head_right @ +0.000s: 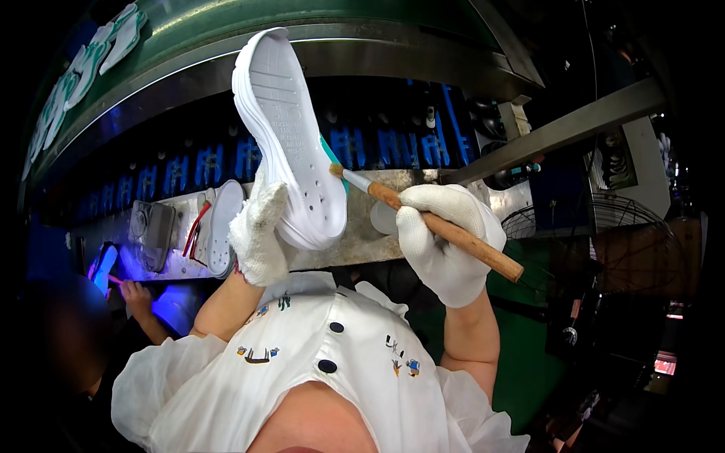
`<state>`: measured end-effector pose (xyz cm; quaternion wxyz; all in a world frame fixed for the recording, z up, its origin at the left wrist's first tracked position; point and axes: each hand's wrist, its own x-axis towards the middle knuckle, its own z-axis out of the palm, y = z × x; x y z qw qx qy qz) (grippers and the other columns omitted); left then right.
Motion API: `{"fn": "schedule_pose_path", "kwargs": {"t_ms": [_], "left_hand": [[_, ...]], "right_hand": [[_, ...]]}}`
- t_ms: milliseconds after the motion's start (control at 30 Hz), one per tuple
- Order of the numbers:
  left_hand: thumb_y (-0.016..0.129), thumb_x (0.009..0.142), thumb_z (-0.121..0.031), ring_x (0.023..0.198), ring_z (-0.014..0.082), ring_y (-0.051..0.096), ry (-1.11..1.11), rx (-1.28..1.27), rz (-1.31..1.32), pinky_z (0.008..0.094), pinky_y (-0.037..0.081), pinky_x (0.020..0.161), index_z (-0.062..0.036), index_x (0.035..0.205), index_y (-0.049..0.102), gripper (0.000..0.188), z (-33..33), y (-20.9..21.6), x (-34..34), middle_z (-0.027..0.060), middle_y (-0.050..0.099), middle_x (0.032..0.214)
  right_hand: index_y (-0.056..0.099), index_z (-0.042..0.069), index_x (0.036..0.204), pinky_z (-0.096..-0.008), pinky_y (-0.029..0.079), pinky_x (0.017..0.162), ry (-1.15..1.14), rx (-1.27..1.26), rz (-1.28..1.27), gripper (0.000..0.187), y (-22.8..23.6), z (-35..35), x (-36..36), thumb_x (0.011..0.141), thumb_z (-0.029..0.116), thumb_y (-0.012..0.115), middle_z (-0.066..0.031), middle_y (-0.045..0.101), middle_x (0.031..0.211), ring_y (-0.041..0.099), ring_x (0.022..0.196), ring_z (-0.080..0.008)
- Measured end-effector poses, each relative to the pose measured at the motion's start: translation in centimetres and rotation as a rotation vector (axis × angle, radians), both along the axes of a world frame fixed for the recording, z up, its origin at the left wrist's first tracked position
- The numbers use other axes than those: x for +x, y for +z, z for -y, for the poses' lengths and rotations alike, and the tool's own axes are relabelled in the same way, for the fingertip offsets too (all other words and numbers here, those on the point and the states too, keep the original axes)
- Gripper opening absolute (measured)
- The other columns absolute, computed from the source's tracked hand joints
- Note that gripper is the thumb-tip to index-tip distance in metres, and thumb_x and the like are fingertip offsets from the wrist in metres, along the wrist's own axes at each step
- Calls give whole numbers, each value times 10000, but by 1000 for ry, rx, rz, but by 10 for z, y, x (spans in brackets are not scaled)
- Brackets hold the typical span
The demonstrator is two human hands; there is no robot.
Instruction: The person picks up shoe soles from a conveyor belt, applies adhesive to the inner surface using a brush, and places them back onto the belt.
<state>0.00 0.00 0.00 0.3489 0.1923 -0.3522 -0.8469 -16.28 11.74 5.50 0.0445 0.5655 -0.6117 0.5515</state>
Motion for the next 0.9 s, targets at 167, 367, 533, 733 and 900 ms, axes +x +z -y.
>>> {"fn": "schedule_pose_path", "kwargs": {"t_ms": [167,367,533,733,900], "left_hand": [[608,850,-264,1176,195,467,61,55,-51,344,375,996,-67,1412,257,690,3,-4,2,78,462,1286],[565,863,-348,1020,244,591,-7,226,-292,433,516,869,-53,1347,357,603,17,-14,11,111,521,1231],[390,879,-587,885,381,609,-254,274,-742,372,588,475,18,1340,291,768,34,9,17,320,485,1106],[379,879,-596,807,312,593,-387,366,-867,307,451,424,-4,1345,299,758,42,13,39,265,474,1173],[406,886,-566,898,345,594,-376,112,-724,324,523,433,-41,1389,249,744,96,36,45,293,484,1114]], "right_hand": [[642,9,828,-231,449,513,-10,-23,-24,107,2,-10,2,737,51,678,-63,619,679,572,560,-136],[583,-53,886,-246,433,514,123,-228,28,161,-3,-17,2,771,43,639,-101,592,670,547,555,-157],[507,-55,893,-218,345,488,-198,-407,-24,251,-15,-26,-10,833,189,509,-80,487,671,413,525,-105],[502,-53,855,-182,324,445,-303,-341,158,230,-28,-22,-6,848,177,499,-69,484,742,384,539,-81],[503,-23,888,-180,260,412,-247,-276,461,155,-39,-23,-2,835,119,472,-48,467,651,344,462,-46]]}}
